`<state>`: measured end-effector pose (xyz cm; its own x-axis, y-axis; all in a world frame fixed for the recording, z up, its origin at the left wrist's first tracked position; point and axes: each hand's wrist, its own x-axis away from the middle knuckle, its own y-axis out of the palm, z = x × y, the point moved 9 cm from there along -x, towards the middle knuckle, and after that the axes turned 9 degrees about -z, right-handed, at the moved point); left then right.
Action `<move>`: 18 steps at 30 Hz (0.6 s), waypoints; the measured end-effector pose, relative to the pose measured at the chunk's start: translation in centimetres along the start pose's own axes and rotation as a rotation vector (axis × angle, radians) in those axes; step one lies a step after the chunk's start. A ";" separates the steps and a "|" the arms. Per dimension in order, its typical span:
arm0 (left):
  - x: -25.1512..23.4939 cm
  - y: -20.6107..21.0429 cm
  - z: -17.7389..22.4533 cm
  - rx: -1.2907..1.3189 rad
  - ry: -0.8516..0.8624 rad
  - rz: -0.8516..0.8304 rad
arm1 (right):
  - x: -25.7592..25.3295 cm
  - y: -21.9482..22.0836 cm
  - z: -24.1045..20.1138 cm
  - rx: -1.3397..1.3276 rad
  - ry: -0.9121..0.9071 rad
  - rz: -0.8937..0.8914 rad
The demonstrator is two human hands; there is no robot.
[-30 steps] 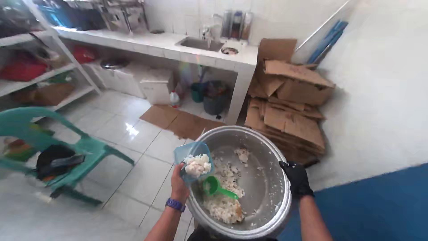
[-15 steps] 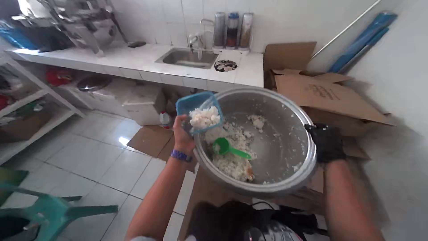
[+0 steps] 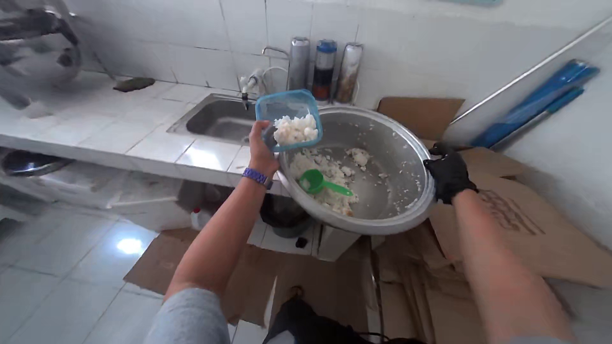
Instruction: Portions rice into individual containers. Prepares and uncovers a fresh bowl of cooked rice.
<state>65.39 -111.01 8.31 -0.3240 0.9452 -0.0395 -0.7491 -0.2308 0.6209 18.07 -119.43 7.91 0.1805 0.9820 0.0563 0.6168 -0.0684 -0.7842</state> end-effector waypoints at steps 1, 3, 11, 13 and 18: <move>-2.4 -0.2 -0.8 0.003 -0.035 0.000 | -1.7 0.8 -0.1 0.021 0.022 -0.004; -6.1 -0.4 -2.2 0.011 -0.086 -0.038 | -3.5 1.6 -1.8 0.151 0.052 0.016; -10.1 -1.0 -3.0 -0.134 -0.089 0.073 | -1.1 19.9 -18.4 0.641 -0.280 -0.718; -9.6 -1.4 -2.7 -0.179 -0.091 0.106 | -0.1 24.3 -18.4 0.767 -0.316 -0.891; -8.7 -2.0 -0.9 -0.173 -0.001 0.091 | 1.9 20.5 -22.1 0.683 -0.609 -0.490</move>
<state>69.12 -118.95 6.71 -0.3946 0.9188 0.0115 -0.8048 -0.3516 0.4782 48.01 -122.91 5.57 -0.5075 0.8112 0.2904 -0.0819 0.2901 -0.9535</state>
